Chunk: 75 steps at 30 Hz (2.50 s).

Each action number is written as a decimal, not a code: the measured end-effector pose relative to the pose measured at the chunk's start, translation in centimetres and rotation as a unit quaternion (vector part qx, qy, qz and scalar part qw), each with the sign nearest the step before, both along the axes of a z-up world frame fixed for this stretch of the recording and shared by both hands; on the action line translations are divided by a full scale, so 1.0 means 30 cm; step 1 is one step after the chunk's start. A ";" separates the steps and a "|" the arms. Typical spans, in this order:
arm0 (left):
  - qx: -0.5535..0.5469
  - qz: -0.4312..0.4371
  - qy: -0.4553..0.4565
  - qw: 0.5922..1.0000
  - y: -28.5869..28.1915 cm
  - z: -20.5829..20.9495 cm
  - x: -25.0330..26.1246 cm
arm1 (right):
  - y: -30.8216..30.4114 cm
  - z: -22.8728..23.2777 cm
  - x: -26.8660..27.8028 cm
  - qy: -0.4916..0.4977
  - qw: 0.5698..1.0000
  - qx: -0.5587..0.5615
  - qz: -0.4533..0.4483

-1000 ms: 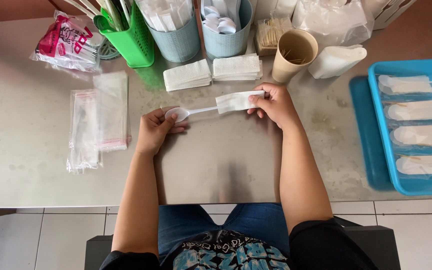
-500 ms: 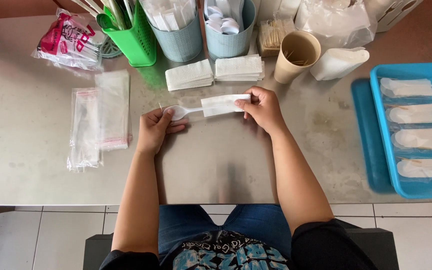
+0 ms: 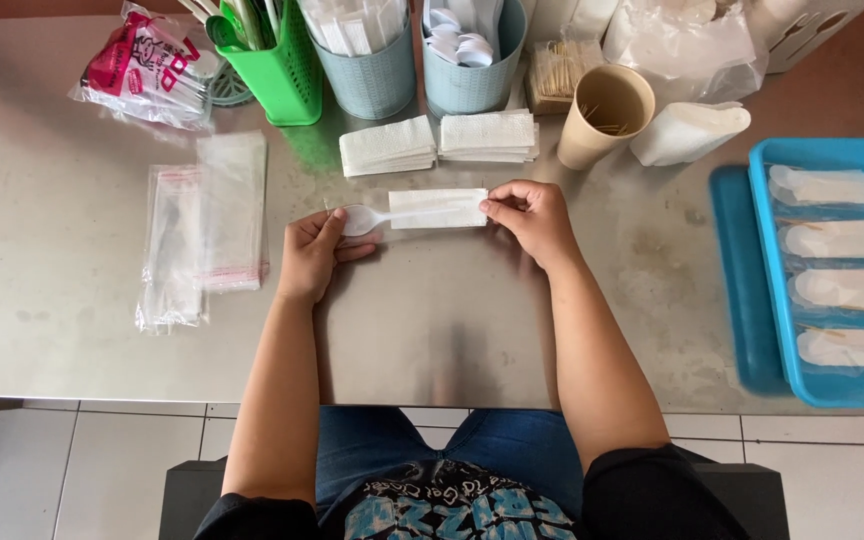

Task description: Packing individual sets of cutlery consisting of a plastic spoon, a toothpick, and a folded napkin into small plastic bags.

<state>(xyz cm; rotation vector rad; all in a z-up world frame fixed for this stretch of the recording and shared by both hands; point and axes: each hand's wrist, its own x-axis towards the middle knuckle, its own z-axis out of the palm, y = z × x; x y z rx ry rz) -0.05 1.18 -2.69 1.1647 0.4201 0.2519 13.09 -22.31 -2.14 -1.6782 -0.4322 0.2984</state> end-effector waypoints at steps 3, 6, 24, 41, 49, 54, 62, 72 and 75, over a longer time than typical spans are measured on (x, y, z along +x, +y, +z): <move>-0.005 0.003 -0.003 1.000 -0.008 0.013 0.000 | 0.021 0.002 -0.018 -0.002 1.000 -0.003 -0.005; -0.003 -0.001 -0.003 1.000 -0.005 0.013 0.000 | 0.025 0.025 -0.029 -0.023 0.999 -0.029 0.000; -0.001 0.005 -0.004 1.000 0.024 -0.048 0.004 | 0.082 -0.054 -0.041 0.074 0.997 0.031 -0.004; -0.319 0.252 -0.150 0.901 -0.352 0.076 0.030 | 0.114 -0.002 -0.118 0.025 0.967 0.245 0.060; -0.308 0.229 -0.126 0.915 -0.541 0.012 0.028 | 0.092 -0.047 -0.076 0.034 0.968 0.249 -0.013; -0.243 0.169 -0.134 0.946 -0.557 -0.045 0.010 | 0.080 -0.099 -0.045 0.031 0.976 0.197 -0.086; 0.328 0.026 -0.178 0.927 -0.318 0.001 -0.078 | 0.084 -0.025 -0.090 0.078 0.993 0.086 0.023; 0.662 -0.035 -0.212 0.718 -0.236 -0.021 -0.056 | 0.079 0.180 -0.141 0.128 0.950 -0.253 0.132; 0.599 -0.033 -0.234 0.765 -0.250 0.039 -0.057 | 0.073 0.102 -0.124 0.051 0.945 -0.305 0.110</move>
